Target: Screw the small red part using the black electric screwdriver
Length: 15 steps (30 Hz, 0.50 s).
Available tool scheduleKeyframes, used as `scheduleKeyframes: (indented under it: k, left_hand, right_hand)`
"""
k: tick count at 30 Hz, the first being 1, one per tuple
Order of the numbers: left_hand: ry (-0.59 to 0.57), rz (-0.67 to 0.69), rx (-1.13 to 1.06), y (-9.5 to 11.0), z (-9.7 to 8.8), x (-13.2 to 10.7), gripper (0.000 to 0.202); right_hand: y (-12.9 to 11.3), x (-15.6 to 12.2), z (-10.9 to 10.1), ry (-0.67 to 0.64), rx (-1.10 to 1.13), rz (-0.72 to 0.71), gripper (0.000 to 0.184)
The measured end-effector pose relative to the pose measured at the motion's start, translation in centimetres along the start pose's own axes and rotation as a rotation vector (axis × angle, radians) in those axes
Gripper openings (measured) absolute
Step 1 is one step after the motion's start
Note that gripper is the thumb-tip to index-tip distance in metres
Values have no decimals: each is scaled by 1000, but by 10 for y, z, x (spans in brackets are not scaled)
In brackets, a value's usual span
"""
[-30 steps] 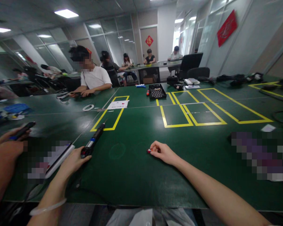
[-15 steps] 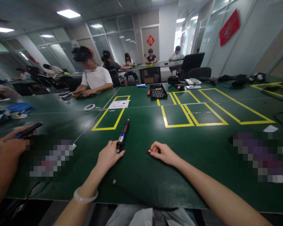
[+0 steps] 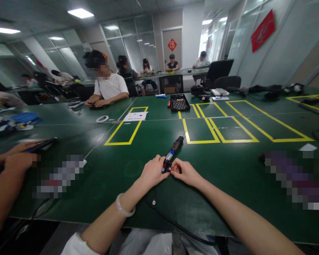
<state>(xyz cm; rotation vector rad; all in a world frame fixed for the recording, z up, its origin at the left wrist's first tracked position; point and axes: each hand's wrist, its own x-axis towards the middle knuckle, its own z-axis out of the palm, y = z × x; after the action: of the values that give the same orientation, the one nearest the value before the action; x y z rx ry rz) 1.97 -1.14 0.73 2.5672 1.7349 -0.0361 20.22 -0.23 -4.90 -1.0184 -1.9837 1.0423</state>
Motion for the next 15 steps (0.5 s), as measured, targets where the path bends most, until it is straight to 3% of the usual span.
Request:
scheduleKeyframes:
  k: [9,15]
  left_hand:
    - [-13,33,-11,7,0,1,54]
    - [88,3,-66,9,8,-1,43]
  right_hand:
    - [0,2,4,27,-35,-31,14]
    - [-6,0,-4,86,-61,-110,15]
